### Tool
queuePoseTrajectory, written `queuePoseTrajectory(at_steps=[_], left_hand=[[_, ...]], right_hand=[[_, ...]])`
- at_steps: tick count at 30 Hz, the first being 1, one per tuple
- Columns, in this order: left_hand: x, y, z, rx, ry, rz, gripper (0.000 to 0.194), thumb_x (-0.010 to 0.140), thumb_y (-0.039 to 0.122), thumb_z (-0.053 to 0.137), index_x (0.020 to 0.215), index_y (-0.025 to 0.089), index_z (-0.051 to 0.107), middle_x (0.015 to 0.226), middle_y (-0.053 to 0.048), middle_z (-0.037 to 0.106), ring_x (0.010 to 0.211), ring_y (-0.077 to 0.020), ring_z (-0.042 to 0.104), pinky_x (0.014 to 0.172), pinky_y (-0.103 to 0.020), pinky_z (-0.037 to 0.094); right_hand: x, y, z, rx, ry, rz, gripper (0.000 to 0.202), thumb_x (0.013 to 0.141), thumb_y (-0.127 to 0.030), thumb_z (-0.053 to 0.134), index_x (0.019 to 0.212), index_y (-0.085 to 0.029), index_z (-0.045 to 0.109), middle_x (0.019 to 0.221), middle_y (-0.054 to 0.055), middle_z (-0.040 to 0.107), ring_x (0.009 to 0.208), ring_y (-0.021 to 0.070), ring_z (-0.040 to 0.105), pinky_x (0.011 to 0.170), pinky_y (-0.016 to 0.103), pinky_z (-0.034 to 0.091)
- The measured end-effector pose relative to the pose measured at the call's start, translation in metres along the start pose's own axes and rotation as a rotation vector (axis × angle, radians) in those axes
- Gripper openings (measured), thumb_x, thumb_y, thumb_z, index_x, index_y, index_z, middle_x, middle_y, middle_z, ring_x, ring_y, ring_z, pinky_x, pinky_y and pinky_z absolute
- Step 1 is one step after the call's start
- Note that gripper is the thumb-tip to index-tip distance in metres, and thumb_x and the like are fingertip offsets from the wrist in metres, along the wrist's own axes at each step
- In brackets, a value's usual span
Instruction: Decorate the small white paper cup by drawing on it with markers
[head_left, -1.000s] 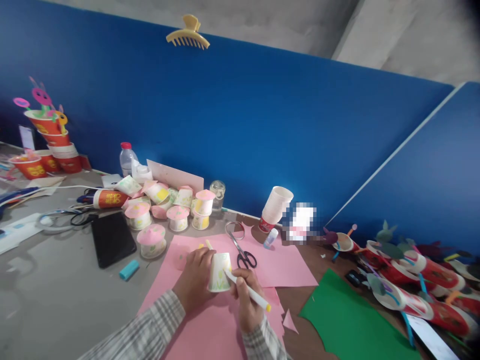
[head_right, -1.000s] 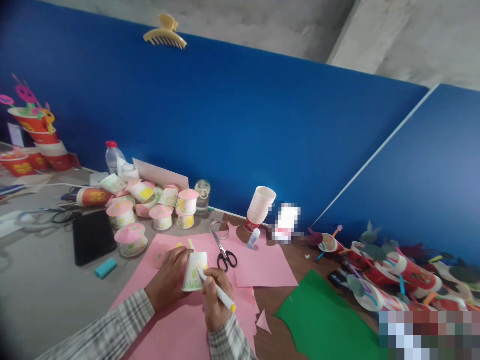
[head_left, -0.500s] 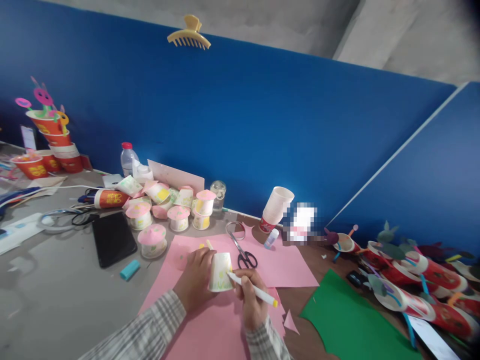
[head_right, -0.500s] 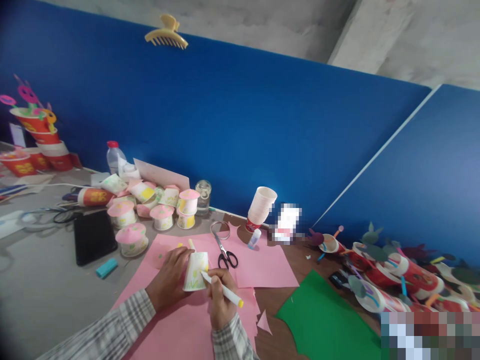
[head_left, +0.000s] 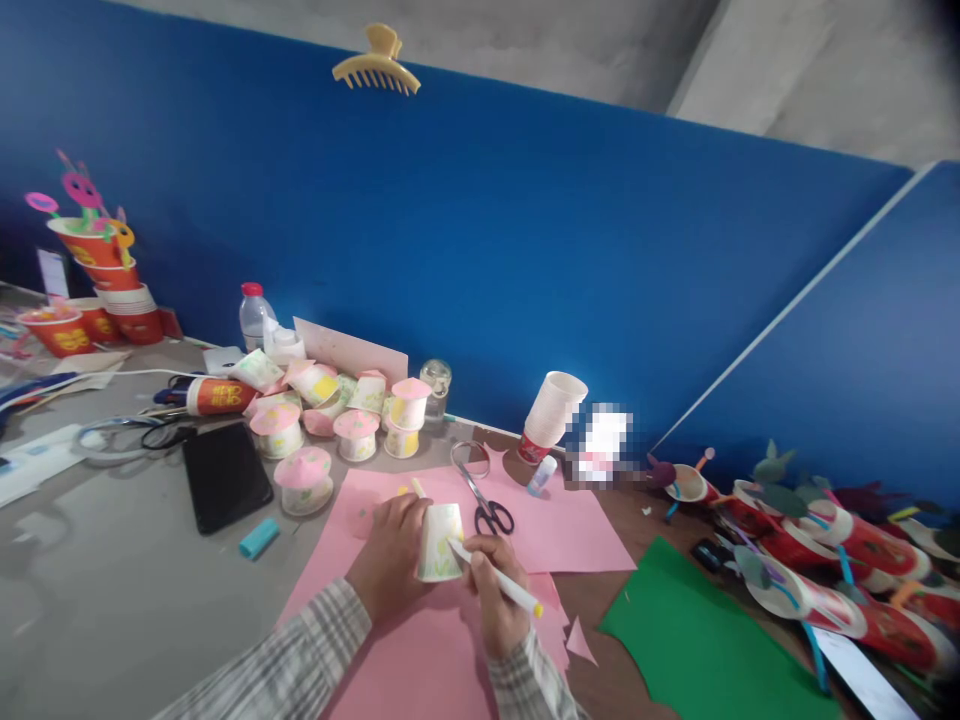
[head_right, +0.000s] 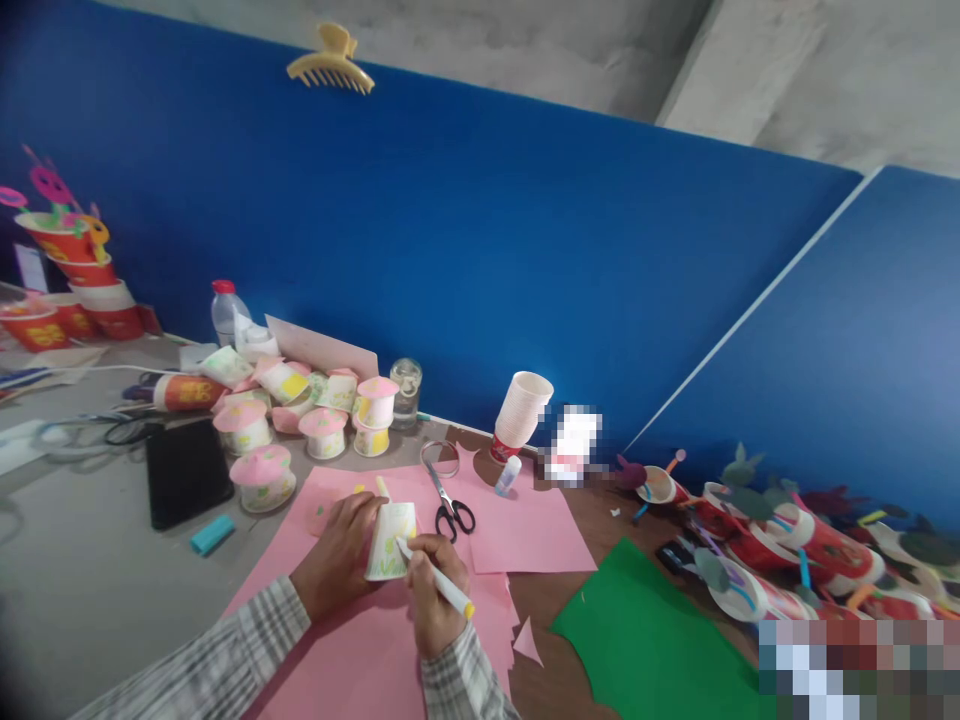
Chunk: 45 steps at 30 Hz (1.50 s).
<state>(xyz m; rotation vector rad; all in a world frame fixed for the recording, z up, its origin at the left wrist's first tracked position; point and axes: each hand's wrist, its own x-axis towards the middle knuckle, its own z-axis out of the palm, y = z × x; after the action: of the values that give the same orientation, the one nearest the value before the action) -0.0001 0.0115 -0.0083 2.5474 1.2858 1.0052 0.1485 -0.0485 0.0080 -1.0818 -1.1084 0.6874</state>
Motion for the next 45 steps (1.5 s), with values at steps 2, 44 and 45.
queuePoseTrajectory(at_steps=[2, 44, 45], left_hand=[[0.000, 0.000, 0.000, 0.003, 0.002, 0.003, 0.070, 0.052, 0.051, 0.061, 0.110, 0.021, 0.033, 0.100, -0.005, 0.041, 0.097, -0.0258, 0.039, 0.084, -0.041, 0.033], [0.001, -0.001, -0.001, 0.001, 0.026, -0.004, 0.075, 0.051, 0.057, 0.060, 0.110, 0.020, 0.035, 0.101, -0.006, 0.043, 0.097, -0.0255, 0.039, 0.084, -0.040, 0.034], [0.001, -0.001, -0.001, -0.002, 0.028, -0.004, 0.074, 0.051, 0.057, 0.060, 0.110, 0.020, 0.035, 0.101, -0.006, 0.043, 0.097, -0.0255, 0.039, 0.084, -0.041, 0.034]], right_hand=[[0.000, 0.000, 0.000, 0.010, 0.002, 0.009, 0.015, 0.069, -0.030, 0.055, 0.065, -0.020, 0.065, 0.036, -0.008, 0.049, 0.031, 0.0102, 0.045, 0.033, 0.019, 0.039], [-0.001, 0.017, -0.001, 0.158, 0.083, 0.114, 0.030, 0.069, -0.046, 0.055, 0.062, -0.018, 0.062, 0.033, -0.010, 0.041, 0.030, 0.0079, 0.037, 0.032, 0.018, 0.032], [0.000, 0.017, -0.001, 0.158, 0.100, 0.106, 0.029, 0.069, -0.046, 0.054, 0.064, -0.018, 0.063, 0.035, -0.009, 0.043, 0.032, 0.0087, 0.039, 0.034, 0.019, 0.034]])
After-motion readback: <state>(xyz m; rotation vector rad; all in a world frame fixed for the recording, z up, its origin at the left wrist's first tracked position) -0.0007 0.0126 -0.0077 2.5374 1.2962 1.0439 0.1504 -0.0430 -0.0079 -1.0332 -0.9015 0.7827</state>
